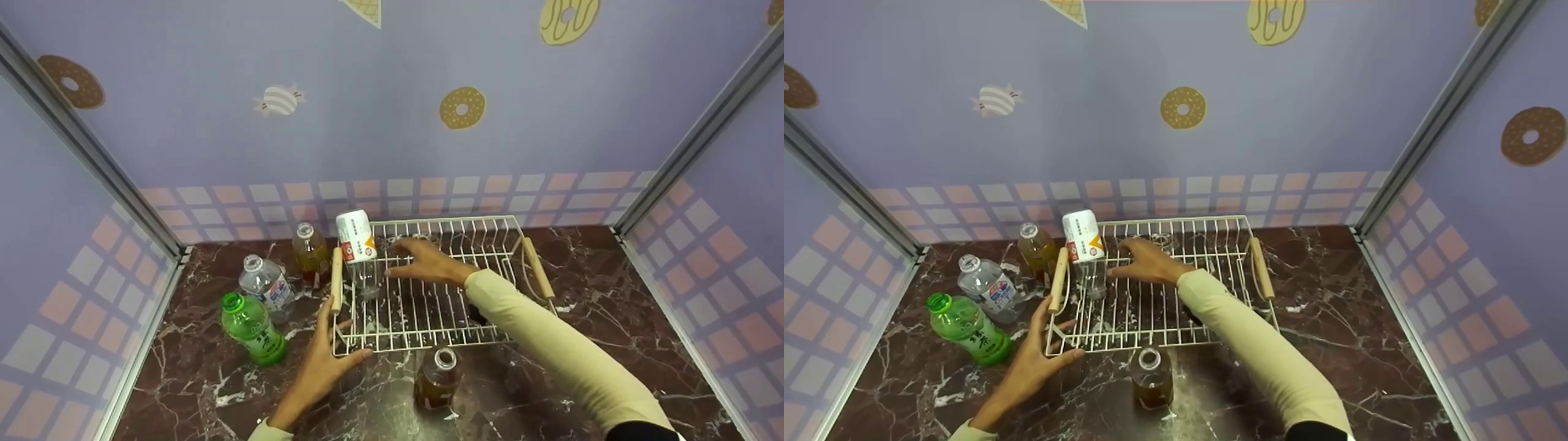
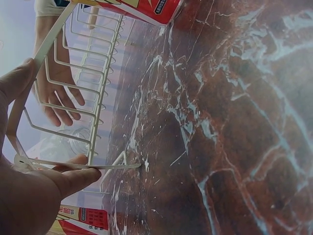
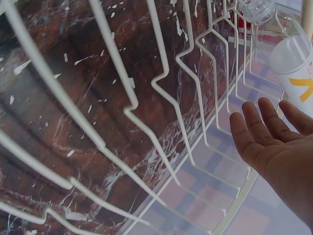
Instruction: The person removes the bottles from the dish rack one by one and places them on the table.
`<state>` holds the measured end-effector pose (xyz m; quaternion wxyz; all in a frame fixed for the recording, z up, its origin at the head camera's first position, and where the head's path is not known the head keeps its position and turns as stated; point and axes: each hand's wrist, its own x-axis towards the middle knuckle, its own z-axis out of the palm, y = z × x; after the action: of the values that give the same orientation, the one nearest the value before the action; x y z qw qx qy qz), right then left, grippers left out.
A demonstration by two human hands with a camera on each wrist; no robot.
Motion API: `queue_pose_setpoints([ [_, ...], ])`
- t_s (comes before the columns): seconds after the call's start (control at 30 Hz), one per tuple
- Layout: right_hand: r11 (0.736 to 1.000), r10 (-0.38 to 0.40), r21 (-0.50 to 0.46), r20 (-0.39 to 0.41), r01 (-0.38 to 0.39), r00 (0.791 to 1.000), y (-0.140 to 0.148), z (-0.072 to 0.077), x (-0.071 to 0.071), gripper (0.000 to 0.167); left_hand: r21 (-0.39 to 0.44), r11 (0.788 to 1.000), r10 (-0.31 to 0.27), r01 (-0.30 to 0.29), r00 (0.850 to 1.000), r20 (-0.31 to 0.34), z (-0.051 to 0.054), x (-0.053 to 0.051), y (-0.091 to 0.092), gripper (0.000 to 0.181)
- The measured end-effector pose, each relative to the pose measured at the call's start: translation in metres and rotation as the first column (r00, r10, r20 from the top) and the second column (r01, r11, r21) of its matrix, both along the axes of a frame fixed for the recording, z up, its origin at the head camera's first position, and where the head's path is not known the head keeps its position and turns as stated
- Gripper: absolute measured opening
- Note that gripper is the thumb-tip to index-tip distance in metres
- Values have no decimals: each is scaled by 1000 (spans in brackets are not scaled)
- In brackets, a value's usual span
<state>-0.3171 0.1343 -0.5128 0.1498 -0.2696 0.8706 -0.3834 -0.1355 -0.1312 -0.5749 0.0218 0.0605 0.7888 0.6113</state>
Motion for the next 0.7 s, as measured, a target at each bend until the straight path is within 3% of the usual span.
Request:
queue_pose_setpoints([
  [0.27, 999, 6, -40, 47, -4, 999, -15, -5, -2, 81, 11, 1000, -5, 6, 999, -53, -3, -2, 1, 131],
  [0.53, 993, 13, -121, 102, -1, 995, -29, -10, -1, 92, 10, 1000, 1, -1, 1000, -25, -3, 2, 1, 131],
  [0.7, 987, -3, -156, 130, 24, 991, -37, -13, -1, 86, 6, 1000, 3, -3, 999, -32, -2, 0, 1, 130],
])
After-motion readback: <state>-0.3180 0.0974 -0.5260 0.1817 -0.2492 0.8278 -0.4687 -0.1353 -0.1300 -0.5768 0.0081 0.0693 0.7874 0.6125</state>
